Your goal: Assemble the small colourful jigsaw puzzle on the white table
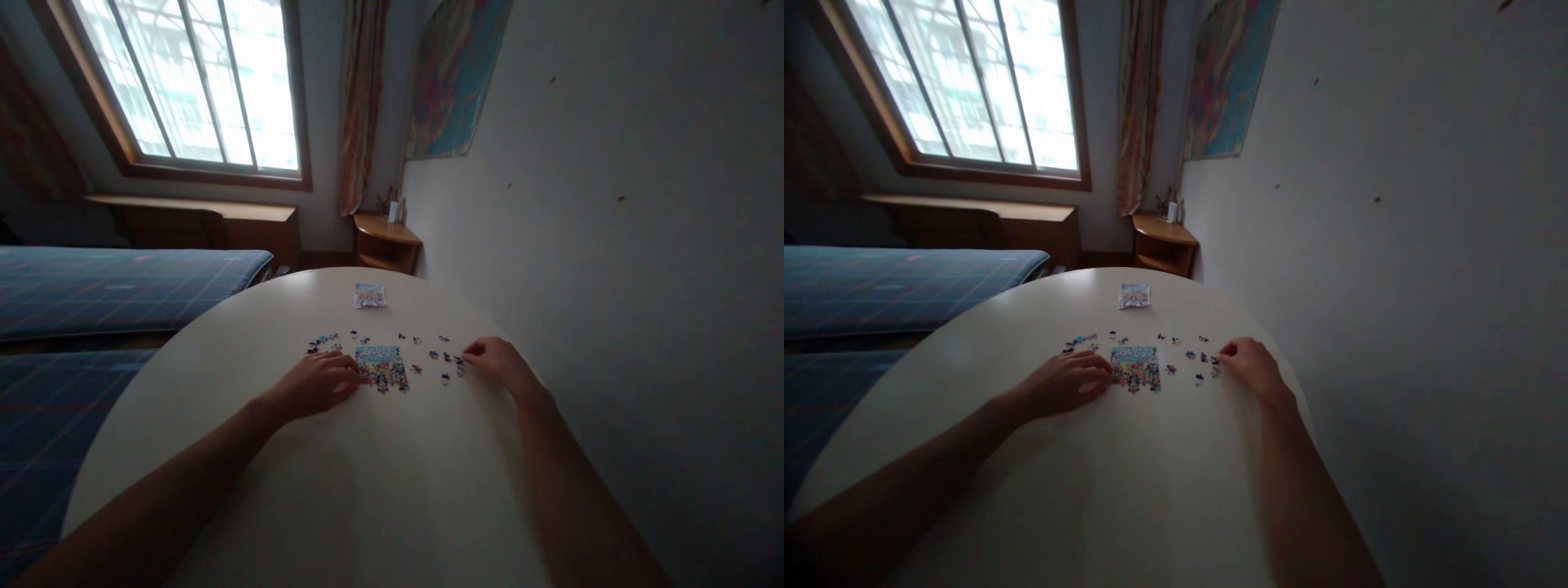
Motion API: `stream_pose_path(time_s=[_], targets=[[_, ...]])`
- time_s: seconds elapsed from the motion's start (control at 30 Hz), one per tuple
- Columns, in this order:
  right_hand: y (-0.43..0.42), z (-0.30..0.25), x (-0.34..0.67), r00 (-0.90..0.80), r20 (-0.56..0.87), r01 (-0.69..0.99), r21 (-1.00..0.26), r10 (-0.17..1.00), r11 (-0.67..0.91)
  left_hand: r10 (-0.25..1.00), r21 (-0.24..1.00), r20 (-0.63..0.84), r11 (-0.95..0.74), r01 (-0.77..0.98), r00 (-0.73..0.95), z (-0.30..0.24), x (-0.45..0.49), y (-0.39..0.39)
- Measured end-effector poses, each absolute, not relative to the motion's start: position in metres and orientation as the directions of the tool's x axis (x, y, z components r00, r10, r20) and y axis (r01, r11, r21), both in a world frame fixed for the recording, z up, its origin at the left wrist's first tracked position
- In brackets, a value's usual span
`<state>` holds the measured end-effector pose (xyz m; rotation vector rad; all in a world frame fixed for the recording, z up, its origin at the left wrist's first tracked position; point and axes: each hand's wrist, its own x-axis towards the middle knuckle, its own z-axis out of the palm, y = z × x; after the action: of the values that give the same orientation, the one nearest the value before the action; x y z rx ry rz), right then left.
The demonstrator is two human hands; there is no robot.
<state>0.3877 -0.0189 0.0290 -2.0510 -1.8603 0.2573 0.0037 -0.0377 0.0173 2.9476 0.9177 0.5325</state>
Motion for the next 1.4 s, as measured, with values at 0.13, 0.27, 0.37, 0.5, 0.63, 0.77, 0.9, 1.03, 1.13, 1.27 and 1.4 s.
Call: stream_pose_path(time_s=[0.13, 0.27, 0.37, 0.5, 0.63, 0.77, 0.9, 1.03, 1.13, 1.27, 1.4], targets=[[-0.021, 0.028, 0.387, 0.099, -0.055, 0.921, -0.373, 0.994, -0.112, 0.546, 0.097, 0.315, -0.832, 0.546, 0.777, 0.017, 0.003, -0.037], [-0.025, 0.034, 0.38, 0.091, -0.133, 0.925, -0.356, 0.987, -0.133, 0.523, 0.088, 0.343, -0.845, 0.528, 0.78, 0.014, 0.003, -0.036], [-0.026, 0.038, 0.376, 0.075, -0.161, 0.927, -0.354, 0.984, -0.128, 0.501, 0.075, 0.372, -0.855, 0.513, 0.781, 0.011, 0.002, -0.035], [-0.026, 0.039, 0.371, 0.072, -0.144, 0.925, -0.361, 0.987, -0.12, 0.496, 0.073, 0.379, -0.858, 0.509, 0.781, 0.01, 0.002, -0.035], [-0.025, 0.037, 0.367, 0.087, -0.11, 0.93, -0.348, 0.99, -0.12, 0.506, 0.088, 0.386, -0.853, 0.515, 0.771, 0.011, 0.002, -0.035], [-0.023, 0.034, 0.364, 0.097, -0.057, 0.934, -0.34, 0.994, -0.111, 0.501, 0.099, 0.381, -0.858, 0.504, 0.777, 0.011, 0.002, -0.035], [-0.022, 0.031, 0.363, 0.068, 0.051, 0.926, -0.374, 0.996, -0.044, 0.503, 0.086, 0.373, -0.855, 0.511, 0.78, 0.012, 0.002, -0.036], [-0.021, 0.027, 0.358, 0.026, 0.087, 0.932, -0.363, 0.996, 0.007, 0.497, 0.085, 0.366, -0.86, 0.504, 0.787, 0.013, 0.002, -0.035], [-0.02, 0.026, 0.356, 0.015, 0.082, 0.934, -0.357, 0.997, 0.016, 0.497, 0.098, 0.377, -0.861, 0.5, 0.782, 0.013, 0.002, -0.035], [-0.019, 0.025, 0.356, 0.015, 0.078, 0.91, -0.414, 0.997, 0.018, 0.491, 0.117, 0.383, -0.866, 0.487, 0.782, 0.011, 0.002, -0.035], [-0.017, 0.022, 0.359, 0.024, 0.119, 0.903, -0.429, 0.993, 0.03, 0.492, 0.112, 0.381, -0.865, 0.489, 0.783, 0.01, 0.001, -0.034]])
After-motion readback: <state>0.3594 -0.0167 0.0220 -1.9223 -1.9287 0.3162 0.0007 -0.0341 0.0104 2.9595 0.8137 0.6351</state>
